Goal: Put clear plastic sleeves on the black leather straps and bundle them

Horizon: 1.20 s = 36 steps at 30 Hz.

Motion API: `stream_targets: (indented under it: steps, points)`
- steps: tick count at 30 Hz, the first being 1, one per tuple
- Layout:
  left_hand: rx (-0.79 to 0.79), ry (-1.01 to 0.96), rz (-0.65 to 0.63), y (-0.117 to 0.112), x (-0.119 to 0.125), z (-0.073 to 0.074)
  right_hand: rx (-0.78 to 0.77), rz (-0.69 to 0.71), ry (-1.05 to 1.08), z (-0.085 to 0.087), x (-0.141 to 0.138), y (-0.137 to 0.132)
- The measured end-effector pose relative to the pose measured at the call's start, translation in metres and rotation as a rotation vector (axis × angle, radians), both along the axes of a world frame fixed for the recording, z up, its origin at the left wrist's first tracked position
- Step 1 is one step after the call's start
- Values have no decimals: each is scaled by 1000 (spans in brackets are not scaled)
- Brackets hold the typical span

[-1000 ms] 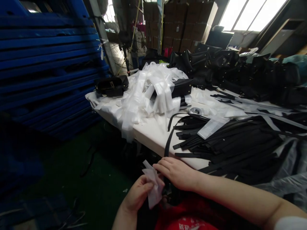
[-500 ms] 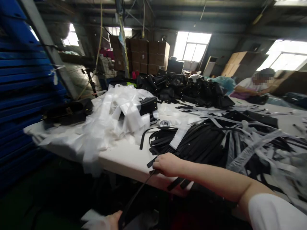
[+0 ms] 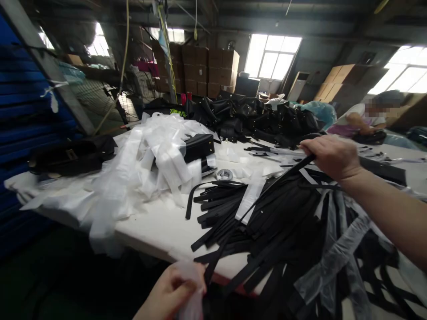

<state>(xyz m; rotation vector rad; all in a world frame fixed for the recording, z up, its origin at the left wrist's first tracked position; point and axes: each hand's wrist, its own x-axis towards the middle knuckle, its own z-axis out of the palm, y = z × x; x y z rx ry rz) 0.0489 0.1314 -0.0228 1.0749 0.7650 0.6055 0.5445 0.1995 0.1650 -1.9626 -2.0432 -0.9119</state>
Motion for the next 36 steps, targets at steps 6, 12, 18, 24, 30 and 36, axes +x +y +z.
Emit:
stream_targets:
  steps: [6,12,18,24,30,36]
  points:
    - [268,231,-144,49,85,-2,-320,-204,187,-42,77,31]
    - [746,534,-44,84,111,-6,-680,-158,253,-121,37,65]
    - [918,687,-3,132,132,-13,-879,284,315,-169,-83,103]
    - [946,678,-149,131,141,-27,-848,151,184,-192,-80,84]
    - [917,524,-130,65,139,-48,-670,342,197,-192,-44,12]
    - [1019,472,7,32,144,-60,-669,307,279,-193,-49,-2]
